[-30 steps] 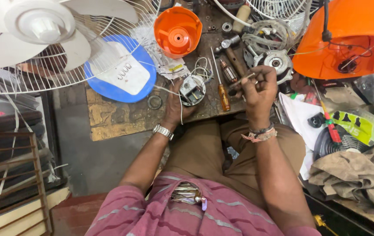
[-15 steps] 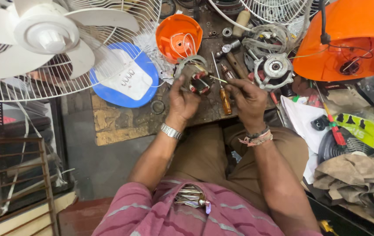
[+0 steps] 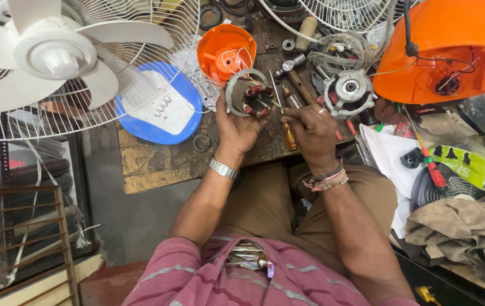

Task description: The person disassembles a fan motor, removes the rotor, and uses a screwdriver to adjust internal components. They handle the motor housing, rotor, and orange fan casing while working at a cluttered bench.

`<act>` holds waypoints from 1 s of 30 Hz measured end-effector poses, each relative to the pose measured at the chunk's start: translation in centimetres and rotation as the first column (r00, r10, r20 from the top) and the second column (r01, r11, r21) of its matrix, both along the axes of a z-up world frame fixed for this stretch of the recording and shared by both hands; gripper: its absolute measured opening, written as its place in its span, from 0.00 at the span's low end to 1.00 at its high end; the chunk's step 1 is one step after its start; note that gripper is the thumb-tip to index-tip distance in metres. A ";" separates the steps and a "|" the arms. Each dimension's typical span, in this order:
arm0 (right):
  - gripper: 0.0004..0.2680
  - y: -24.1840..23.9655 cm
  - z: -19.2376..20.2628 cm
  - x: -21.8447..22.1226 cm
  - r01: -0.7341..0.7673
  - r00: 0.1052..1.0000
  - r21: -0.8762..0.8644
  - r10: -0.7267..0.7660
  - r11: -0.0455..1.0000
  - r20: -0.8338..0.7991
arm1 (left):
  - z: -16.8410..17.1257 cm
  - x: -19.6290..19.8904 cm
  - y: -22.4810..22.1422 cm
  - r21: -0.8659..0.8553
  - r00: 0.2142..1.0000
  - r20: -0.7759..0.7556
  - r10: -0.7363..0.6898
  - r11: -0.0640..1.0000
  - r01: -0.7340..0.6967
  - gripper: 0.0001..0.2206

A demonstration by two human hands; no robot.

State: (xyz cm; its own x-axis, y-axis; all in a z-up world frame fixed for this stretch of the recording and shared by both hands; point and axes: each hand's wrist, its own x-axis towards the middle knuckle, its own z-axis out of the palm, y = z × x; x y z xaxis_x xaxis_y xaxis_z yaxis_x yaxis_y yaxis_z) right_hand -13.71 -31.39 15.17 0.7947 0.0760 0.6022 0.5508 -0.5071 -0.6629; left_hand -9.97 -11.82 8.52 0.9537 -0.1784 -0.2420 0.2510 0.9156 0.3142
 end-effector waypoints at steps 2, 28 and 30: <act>0.05 0.0 -0.3 0.2 0.001 1.000 -0.043 0.000 0.999 0.013 | 0.0 -0.1 0.1 0.034 1.000 0.017 -0.013 0.999 0.012 0.33; 0.32 2.2 -2.9 1.2 -0.048 0.990 -0.104 0.061 0.993 0.129 | 2.6 -2.1 -3.7 0.000 1.000 -0.001 0.030 1.000 -0.030 0.34; 0.32 2.4 -2.8 1.2 -0.057 0.988 -0.086 0.068 0.995 0.137 | 3.0 -2.3 -3.5 -0.028 1.000 0.001 0.018 0.999 -0.018 0.35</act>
